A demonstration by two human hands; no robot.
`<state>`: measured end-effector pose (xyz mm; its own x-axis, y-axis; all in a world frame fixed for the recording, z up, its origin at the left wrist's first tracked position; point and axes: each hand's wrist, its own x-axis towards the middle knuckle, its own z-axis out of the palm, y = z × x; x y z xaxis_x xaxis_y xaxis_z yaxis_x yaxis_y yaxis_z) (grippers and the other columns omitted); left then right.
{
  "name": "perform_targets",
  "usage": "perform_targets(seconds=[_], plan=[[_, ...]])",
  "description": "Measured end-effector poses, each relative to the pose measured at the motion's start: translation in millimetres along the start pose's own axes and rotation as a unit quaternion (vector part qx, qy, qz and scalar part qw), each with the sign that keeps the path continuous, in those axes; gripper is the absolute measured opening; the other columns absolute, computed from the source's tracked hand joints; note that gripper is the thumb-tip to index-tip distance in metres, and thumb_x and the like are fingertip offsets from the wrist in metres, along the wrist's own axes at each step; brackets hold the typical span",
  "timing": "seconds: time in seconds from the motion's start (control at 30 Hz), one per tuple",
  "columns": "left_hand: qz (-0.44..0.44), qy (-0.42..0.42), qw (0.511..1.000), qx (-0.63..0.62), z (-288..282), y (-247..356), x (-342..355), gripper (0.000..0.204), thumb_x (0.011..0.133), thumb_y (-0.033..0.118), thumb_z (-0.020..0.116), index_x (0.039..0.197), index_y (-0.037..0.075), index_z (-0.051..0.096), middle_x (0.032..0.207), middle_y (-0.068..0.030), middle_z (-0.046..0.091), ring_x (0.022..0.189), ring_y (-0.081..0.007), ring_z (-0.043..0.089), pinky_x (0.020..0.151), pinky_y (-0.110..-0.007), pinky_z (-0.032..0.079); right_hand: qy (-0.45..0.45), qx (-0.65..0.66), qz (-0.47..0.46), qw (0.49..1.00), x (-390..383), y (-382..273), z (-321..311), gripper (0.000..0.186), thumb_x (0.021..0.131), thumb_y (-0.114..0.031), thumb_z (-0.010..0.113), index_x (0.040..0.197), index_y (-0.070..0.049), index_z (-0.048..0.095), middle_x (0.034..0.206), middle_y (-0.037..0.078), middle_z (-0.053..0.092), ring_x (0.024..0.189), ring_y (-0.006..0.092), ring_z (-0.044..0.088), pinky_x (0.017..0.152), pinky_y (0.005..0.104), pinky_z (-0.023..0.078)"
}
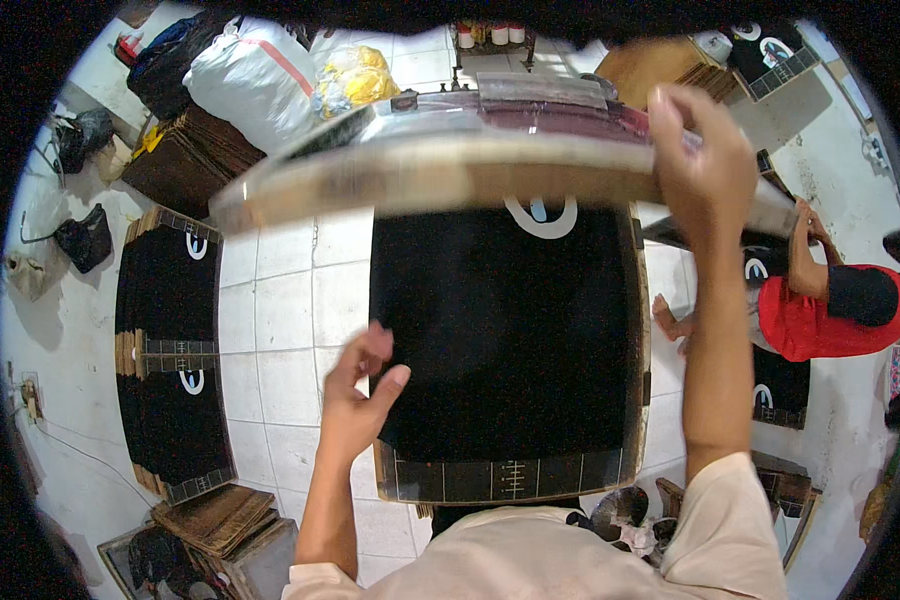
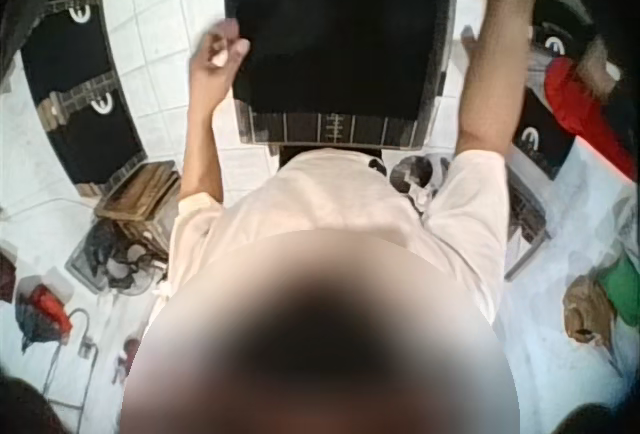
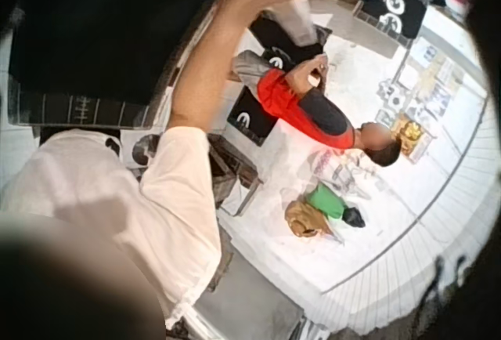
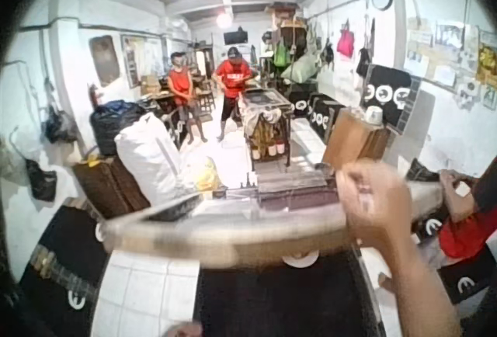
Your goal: The person repeatedly inks a screen-printing mesh with a squeegee and pulls the ink across to print a white logo onto black fabric. After each pull, the screen is lifted and the printed fabric is removed and placed aside.
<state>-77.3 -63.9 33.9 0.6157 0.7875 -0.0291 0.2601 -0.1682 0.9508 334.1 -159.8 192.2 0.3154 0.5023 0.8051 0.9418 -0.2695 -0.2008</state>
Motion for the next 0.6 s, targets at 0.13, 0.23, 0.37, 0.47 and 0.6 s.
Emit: perform_targets(seconds=[0.13, 0.23, 0.37, 0.47, 0.6], plan=[[-0.066, 0.134, 0.889, -0.433, 44.9, 41.3, 5.4, 0.052, 0.108, 0.039, 0.060, 0.148, 0.007, 0.052, 0.141, -0.0107, 0.063, 0.128, -0.0247, 0.063, 0.108, -0.044, 0.052, -0.024, 0.010, 0.009, 1.000, -136.0, -20.4, 5.5, 0.021, 0.088, -0.017, 0.076, 0.106, -0.007, 0.074, 0.094, 0.010, 0.074, 0.089, 0.0335, 0.071, 0.088, 0.0471, 0.050], [-0.358, 0.212, 0.839, -0.350, 82.3, -3.3, 5.2, 0.039, 0.106, 0.045, 0.064, 0.125, 0.011, 0.065, 0.116, -0.0062, 0.071, 0.108, -0.0193, 0.067, 0.085, -0.038, 0.058, -0.251, 0.130, 0.048, 0.958, -209.7, -10.3, 27.0, 0.028, 0.086, -0.024, 0.078, 0.109, -0.008, 0.074, 0.109, 0.012, 0.071, 0.111, 0.0335, 0.065, 0.100, 0.0512, 0.046], [-0.454, 0.211, 0.818, -0.282, 98.1, -86.7, 21.2, 0.051, 0.103, 0.049, 0.068, 0.115, -0.001, 0.066, 0.103, -0.0128, 0.074, 0.080, -0.0211, 0.073, 0.063, -0.030, 0.059, -0.354, 0.186, 0.082, 0.913, -204.1, 54.2, 122.8, 0.040, 0.086, -0.031, 0.078, 0.119, -0.010, 0.073, 0.139, 0.017, 0.061, 0.137, 0.0351, 0.050, 0.112, 0.0529, 0.041], [-0.498, 0.178, 0.829, -0.181, 93.0, -121.3, 24.9, 0.058, 0.100, 0.052, 0.070, 0.112, -0.004, 0.067, 0.091, -0.0171, 0.077, 0.066, -0.0230, 0.074, 0.053, -0.030, 0.056, -0.262, 0.038, 0.040, 0.964, -135.0, 114.1, 242.3, 0.066, 0.086, -0.029, 0.080, 0.145, -0.009, 0.058, 0.153, 0.018, 0.052, 0.144, 0.0379, 0.045, 0.119, 0.0548, 0.036], [-0.523, 0.118, 0.840, -0.079, 79.0, -121.7, 24.0, 0.058, 0.100, 0.054, 0.070, 0.099, -0.004, 0.067, 0.073, -0.0175, 0.074, 0.055, -0.0218, 0.071, 0.048, -0.029, 0.054, -0.375, -0.062, 0.003, 0.925, -83.4, 158.7, 315.7, 0.066, 0.085, -0.021, 0.081, 0.145, -0.012, 0.057, 0.145, 0.016, 0.056, 0.138, 0.0351, 0.052, 0.116, 0.0551, 0.039]])
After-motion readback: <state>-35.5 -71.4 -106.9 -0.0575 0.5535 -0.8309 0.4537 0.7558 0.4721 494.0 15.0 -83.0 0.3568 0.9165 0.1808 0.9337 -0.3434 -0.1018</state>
